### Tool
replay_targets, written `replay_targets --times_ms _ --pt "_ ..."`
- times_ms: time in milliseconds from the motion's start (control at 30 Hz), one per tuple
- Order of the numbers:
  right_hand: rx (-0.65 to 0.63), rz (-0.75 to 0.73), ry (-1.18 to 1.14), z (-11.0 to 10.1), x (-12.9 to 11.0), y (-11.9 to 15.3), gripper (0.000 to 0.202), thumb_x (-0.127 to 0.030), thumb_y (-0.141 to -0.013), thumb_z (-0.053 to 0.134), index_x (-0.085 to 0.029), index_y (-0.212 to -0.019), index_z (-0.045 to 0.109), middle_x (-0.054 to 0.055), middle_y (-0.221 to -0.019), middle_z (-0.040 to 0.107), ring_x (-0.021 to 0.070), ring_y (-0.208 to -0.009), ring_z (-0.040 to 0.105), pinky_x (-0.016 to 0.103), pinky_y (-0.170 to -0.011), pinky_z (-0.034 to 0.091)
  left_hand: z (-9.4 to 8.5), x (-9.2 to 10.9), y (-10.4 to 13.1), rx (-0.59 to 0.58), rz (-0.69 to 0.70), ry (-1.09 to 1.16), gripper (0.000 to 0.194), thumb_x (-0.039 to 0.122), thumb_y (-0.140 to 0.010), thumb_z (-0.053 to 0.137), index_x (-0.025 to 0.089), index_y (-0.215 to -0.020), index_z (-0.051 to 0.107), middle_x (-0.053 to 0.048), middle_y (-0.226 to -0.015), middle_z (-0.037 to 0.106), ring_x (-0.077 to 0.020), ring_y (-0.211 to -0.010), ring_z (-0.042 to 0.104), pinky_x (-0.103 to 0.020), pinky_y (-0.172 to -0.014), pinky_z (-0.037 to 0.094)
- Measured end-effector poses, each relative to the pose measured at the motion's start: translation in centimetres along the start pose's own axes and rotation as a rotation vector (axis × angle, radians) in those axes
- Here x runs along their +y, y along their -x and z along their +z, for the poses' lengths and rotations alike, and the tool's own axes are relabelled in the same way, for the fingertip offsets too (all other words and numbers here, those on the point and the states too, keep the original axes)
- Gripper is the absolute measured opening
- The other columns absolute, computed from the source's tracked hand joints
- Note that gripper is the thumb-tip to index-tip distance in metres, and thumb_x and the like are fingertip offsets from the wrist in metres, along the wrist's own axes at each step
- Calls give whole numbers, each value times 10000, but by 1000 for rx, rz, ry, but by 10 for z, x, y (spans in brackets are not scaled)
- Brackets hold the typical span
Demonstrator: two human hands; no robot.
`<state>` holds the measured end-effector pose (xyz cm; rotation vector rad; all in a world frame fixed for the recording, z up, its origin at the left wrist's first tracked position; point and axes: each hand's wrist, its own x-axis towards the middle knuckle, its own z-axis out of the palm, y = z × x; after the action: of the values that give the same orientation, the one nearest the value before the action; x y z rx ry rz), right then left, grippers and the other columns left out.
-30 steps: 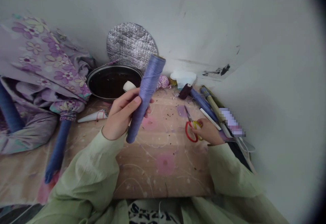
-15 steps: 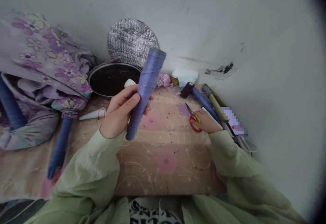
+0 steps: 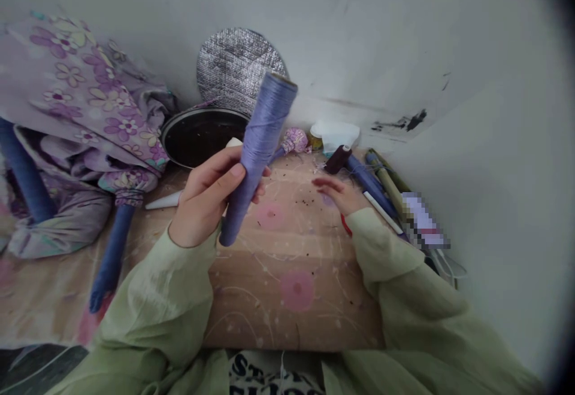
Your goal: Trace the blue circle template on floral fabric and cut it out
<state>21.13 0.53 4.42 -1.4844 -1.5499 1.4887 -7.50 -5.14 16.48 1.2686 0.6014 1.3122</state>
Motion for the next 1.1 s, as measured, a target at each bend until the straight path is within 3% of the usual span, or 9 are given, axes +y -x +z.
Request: replay_targets --times_ms 133,200,267,333,467,600,700,900,1100 --pt "-431 127 29 18 15 46 376 -244 -478 791 -109 -807 669 103 -815 697 243 -711 663 306 -595 531 -2 1 -2 37 -22 -5 252 305 -779 551 156 -968 625 -77 -831 592 -166 -633 554 -282 -523 448" --pt "-594 145 12 28 21 56 462 -179 -341 828 -104 -770 675 84 -748 694 246 -667 663 291 -554 524 -2 1 -3 49 -41 3 264 317 -763 571 156 -965 624 -78 -829 598 -165 -629 558 -285 -528 453" --pt "-557 113 -37 28 21 43 446 -273 -495 784 -123 -897 661 104 -870 687 242 -794 657 292 -624 523 -3 0 -4 50 -49 8 268 319 -756 580 153 -961 623 -78 -832 599 -166 -634 560 -288 -536 455" --pt "-316 33 -102 21 14 16 385 -407 -764 551 -180 -1073 584 102 -1056 636 202 -1011 584 297 -765 493 -3 0 -3 40 -45 3 259 310 -765 570 151 -963 621 -78 -835 596 -166 -641 561 -289 -543 457" --pt "-59 -62 -158 14 -1 -19 396 -449 -872 319 -239 -1143 518 78 -1173 574 175 -1162 468 348 -900 422 -4 0 -3 34 -36 7 245 302 -783 554 145 -961 614 -77 -840 598 -155 -644 562 -278 -546 465" --pt "-248 -30 -143 53 4 -2 319 -352 -650 690 -166 -904 640 97 -942 670 235 -879 628 382 -766 485 -7 0 -3 36 -24 21 226 296 -793 547 142 -948 607 -67 -841 599 -146 -647 563 -259 -543 467" --pt "-321 -56 -236 72 4 -10 336 -336 -612 718 -158 -887 644 90 -923 675 231 -859 631 374 -762 475 -8 0 -4 28 -33 27 209 286 -798 542 143 -937 606 -62 -844 600 -143 -655 565 -259 -554 473" --pt "-170 -172 -368 39 -24 -65 318 -461 -827 401 -271 -1028 558 11 -1054 637 126 -1003 564 310 -878 417 -8 4 -1 22 -32 42 204 277 -796 546 141 -938 600 -67 -846 607 -138 -661 569 -261 -569 473" --pt "-659 -82 -260 117 -26 -32 330 -334 -628 719 -114 -865 653 109 -827 683 232 -733 646 391 -667 510 -13 4 -1 21 -6 34 206 275 -804 538 135 -944 595 -66 -848 609 -133 -661 569 -257 -568 477"
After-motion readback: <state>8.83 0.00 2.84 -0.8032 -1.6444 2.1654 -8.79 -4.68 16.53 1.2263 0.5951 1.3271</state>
